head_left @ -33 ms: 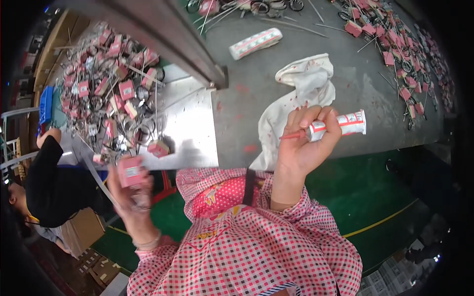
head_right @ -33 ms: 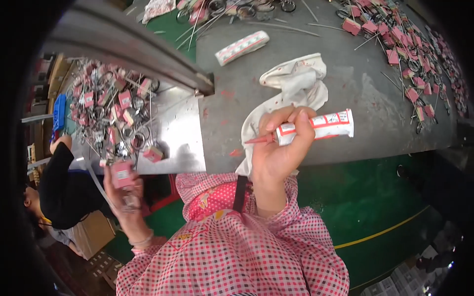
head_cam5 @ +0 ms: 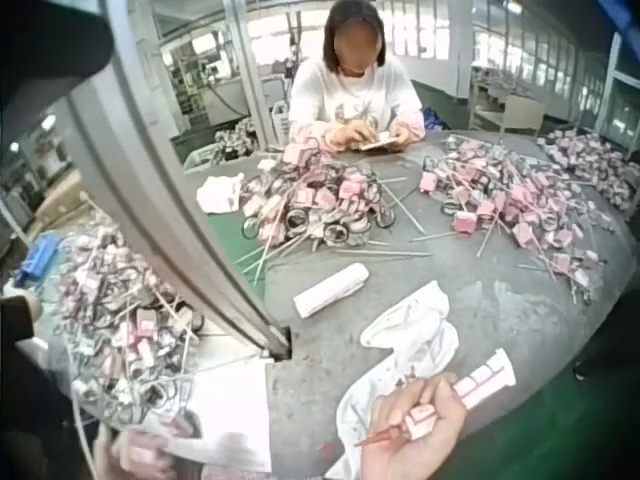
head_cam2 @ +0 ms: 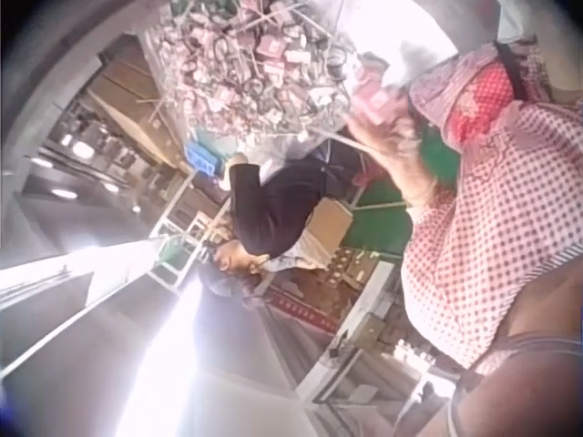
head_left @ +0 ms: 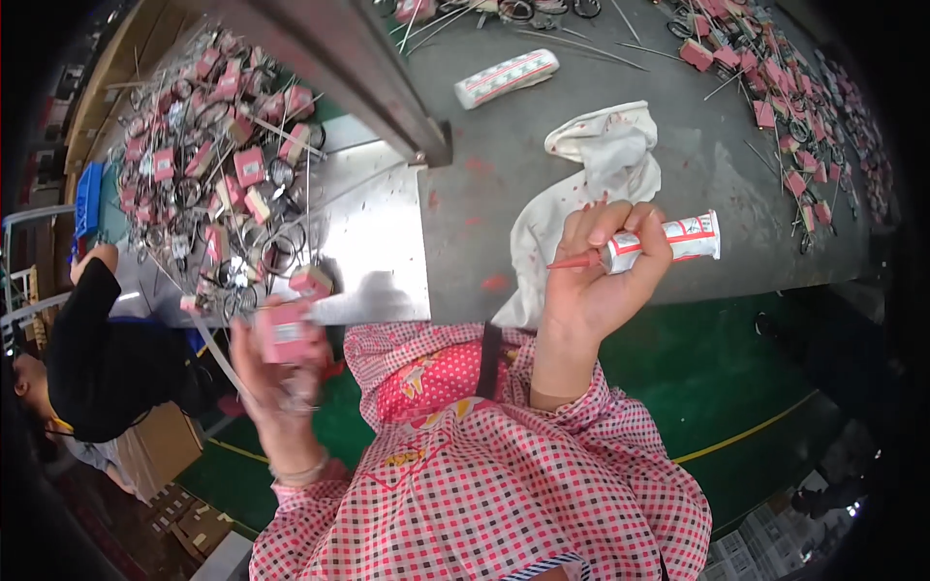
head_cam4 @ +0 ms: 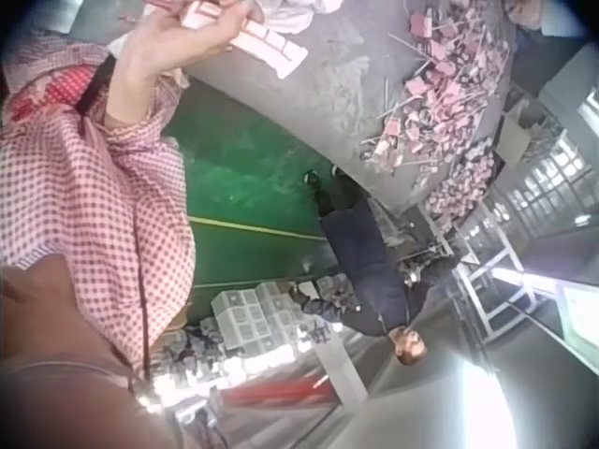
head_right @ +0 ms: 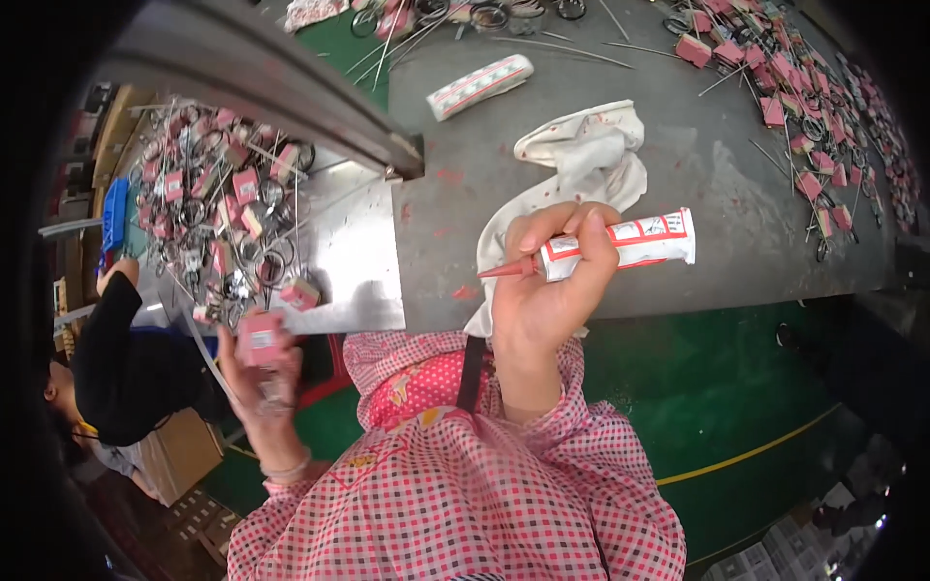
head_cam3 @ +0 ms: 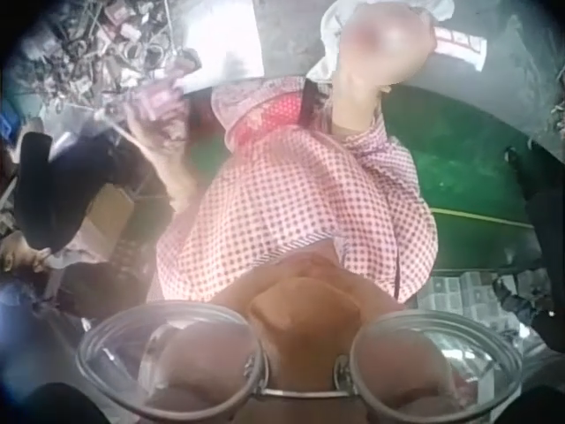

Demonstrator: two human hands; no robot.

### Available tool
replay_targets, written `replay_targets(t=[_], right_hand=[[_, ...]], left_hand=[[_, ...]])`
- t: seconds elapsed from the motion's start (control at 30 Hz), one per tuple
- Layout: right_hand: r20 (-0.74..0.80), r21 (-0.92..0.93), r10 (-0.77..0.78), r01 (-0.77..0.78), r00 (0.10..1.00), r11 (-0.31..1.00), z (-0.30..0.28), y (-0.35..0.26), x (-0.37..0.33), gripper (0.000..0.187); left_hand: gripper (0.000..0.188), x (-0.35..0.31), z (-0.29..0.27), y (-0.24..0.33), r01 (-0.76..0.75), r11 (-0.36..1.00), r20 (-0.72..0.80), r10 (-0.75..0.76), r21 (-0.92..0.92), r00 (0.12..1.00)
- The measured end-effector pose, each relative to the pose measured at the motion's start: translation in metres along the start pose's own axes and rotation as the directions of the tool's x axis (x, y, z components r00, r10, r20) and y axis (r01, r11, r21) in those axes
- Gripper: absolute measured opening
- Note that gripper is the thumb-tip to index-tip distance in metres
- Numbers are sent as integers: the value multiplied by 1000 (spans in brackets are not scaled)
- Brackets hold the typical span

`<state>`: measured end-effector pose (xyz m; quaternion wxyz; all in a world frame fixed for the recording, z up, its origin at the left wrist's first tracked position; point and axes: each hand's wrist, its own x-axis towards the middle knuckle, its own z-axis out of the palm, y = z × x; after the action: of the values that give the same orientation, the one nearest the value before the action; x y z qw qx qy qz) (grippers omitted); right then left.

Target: Apply sealant to small pink electronic components and wipe away excess.

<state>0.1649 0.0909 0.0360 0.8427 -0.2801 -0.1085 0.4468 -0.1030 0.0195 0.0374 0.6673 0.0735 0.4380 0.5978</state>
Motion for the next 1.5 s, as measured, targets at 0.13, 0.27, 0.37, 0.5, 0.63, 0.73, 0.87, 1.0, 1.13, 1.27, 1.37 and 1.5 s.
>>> replay_targets(t=[0.13,0.27,0.37,0.5,0.63,0.73,0.87,1.0,1.13,1.27,1.37,1.5], right_hand=[[115,25,32,-35,993,999,12,6,-25,20],[193,-43,79,-72,978,997,20,6,-53,20],[286,-92,-17,45,958,995,24,4,-64,23],[328,-93,-89,126,941,988,30,5,-77,24],[385,-68,-166,208,908,976,32,9,-83,21],[441,-100,-160,225,883,969,30,7,-83,19],[493,-80,-151,218,857,973,28,6,-82,19],[508,-105,-171,258,844,960,28,7,-84,20],[513,-126,-157,255,844,959,28,6,-85,20],[536,-128,-152,257,830,958,28,6,-84,20],[545,-147,-149,268,825,952,28,5,-83,20],[556,-194,-125,274,822,942,28,3,-83,20]], left_hand=[[46,-3,35,-67,142,970,278,-84,-196,957],[49,-4,65,-95,325,883,520,-112,-340,847],[51,-6,72,-96,431,824,611,-137,-366,780],[55,-8,69,-98,423,839,636,-125,-341,761],[59,-9,67,-100,358,876,648,-71,-324,758],[60,-12,69,-101,388,845,642,-71,-368,764],[60,-13,70,-100,350,858,660,-16,-377,751],[60,-11,70,-99,377,853,674,-42,-360,737],[61,-12,69,-98,396,846,677,-58,-356,734],[61,-12,69,-98,422,822,680,-60,-382,731],[62,-10,68,-99,451,804,715,-47,-387,697],[62,-9,67,-100,419,830,717,-34,-368,697]])
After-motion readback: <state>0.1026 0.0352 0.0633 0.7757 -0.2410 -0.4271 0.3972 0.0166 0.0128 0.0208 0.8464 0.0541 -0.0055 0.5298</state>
